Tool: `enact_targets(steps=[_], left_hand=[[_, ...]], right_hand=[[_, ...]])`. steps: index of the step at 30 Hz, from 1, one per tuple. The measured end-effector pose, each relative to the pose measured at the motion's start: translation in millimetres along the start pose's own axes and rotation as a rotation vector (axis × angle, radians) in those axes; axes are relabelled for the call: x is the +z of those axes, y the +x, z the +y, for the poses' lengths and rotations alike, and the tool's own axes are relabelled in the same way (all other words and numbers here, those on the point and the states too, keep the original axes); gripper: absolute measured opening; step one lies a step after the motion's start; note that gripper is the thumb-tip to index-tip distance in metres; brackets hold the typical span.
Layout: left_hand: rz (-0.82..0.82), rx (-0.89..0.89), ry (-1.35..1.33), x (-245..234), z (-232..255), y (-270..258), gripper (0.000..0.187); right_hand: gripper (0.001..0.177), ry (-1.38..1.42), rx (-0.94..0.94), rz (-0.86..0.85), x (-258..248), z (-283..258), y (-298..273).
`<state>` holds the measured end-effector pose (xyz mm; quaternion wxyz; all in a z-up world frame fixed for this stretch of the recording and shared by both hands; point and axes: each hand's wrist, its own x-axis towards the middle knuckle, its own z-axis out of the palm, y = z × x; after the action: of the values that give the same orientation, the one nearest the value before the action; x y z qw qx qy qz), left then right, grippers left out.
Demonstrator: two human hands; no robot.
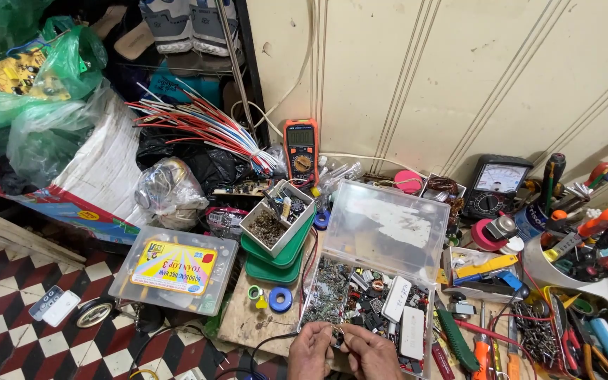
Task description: The person sits on the floor and works on small electronic components, using a multimeter to test circuit boards and wires. They handle various tools and parts from a cluttered workspace, including a plastic box of components, and connect wires to a circuit board for testing.
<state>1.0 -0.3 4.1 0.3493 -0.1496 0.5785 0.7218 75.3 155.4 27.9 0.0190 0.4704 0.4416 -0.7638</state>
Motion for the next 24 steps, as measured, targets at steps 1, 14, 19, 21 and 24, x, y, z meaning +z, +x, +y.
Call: enact_targets(steps=[1,14,19,21,24], left_hand=[[0.001,-0.002,-0.001,0,1,3,0.025],[0.041,0.188,0.241,7,41,-57,0.025],[0.073,0.252,0.189,3,27,-43,0.024],[0.077,0.240,0.200,4,28,-43,0.023],[0.082,0.231,0.215,6,37,-48,0.023]], right_hand=[[0.040,-0.001,0.002,0.001,6,-9,-8],[0.037,-0.219,-0.128,-0.001,43,-30,-73],[0.034,-0.183,-0.204,0.005,45,-24,-70],[0.035,-0.189,-0.194,0.022,47,-27,-73],[0.035,-0.206,-0.185,0.040,48,-28,-71]])
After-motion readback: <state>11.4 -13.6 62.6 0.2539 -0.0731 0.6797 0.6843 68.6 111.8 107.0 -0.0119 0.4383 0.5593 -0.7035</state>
